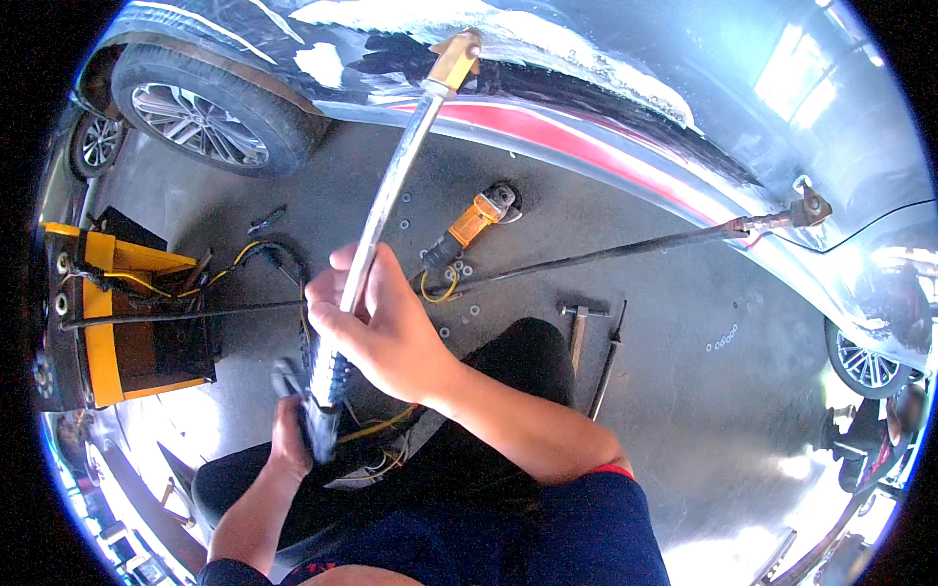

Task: The person uses a slide hammer to pull out a dent on a car door, then strikes the surface with a hammer while feeling the panel by hand.

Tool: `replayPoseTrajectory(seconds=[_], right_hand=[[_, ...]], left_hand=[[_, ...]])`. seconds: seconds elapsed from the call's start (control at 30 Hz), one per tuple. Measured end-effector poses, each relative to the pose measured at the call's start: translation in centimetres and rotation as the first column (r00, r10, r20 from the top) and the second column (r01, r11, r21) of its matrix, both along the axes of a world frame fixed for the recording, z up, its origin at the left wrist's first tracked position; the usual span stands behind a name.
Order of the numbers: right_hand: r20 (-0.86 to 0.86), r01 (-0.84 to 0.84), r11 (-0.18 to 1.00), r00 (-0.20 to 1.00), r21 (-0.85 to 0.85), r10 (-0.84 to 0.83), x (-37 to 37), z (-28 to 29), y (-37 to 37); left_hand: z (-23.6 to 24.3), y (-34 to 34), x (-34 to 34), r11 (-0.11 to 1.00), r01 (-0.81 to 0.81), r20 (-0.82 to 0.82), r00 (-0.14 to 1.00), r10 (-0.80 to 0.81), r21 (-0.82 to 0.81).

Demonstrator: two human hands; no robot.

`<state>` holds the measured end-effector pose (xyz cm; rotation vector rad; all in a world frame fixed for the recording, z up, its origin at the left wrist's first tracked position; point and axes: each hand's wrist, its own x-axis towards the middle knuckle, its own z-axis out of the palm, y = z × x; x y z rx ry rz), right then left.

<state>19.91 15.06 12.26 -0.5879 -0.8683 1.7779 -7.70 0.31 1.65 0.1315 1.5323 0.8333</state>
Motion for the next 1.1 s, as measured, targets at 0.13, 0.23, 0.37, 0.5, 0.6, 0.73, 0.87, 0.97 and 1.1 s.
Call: replayPoseTrajectory(seconds=[0.13,0.23,0.37,0.5,0.6,0.73,0.87,0.97,1.1], right_hand=[[-0.009,0.071,0.997,0.997,-0.011,-0.071,0.6,-0.4,-2.1],[0.020,0.049,0.997,0.999,-0.051,-0.048,1.0,-1.4,-2.4],[-0.013,0.064,0.988,0.998,-0.143,-0.067,1.5,-1.1,-1.6],[-0.044,0.052,0.988,0.997,-0.142,-0.059,1.6,-0.6,-0.7],[-0.054,0.048,0.987,0.997,-0.153,-0.057,1.8,-0.2,-0.6],[-0.046,0.047,0.987,0.997,-0.152,-0.054,1.4,-0.3,-0.4],[-0.035,0.015,0.991,0.999,-0.133,-0.019,1.6,-0.2,0.1],[-0.023,-0.003,0.987,1.000,-0.160,-0.001,1.8,0.0,0.1],[-0.036,0.003,0.983,0.999,-0.181,-0.010,1.7,0.1,0.1]], left_hand=[[1.2,-0.9,3.2,0.875,0.441,0.330,0.871,-0.364,-0.198],[1.2,-1.5,5.0,0.922,0.315,0.319,0.918,-0.235,-0.226],[0.8,-0.8,5.3,0.946,0.253,0.245,0.948,-0.202,-0.200],[-0.3,-1.5,5.0,0.956,0.243,0.274,0.942,-0.192,-0.167],[-1.2,-1.5,4.9,0.939,0.315,0.330,0.909,-0.255,-0.141],[-0.1,-1.0,5.6,0.935,0.328,0.355,0.897,-0.263,-0.136],[0.5,-0.5,6.1,0.942,0.293,0.345,0.912,-0.223,-0.166],[0.5,-0.5,6.1,0.941,0.298,0.335,0.913,-0.232,-0.161],[-0.3,-1.0,5.6,0.920,0.367,0.245,0.912,-0.328,-0.138]])
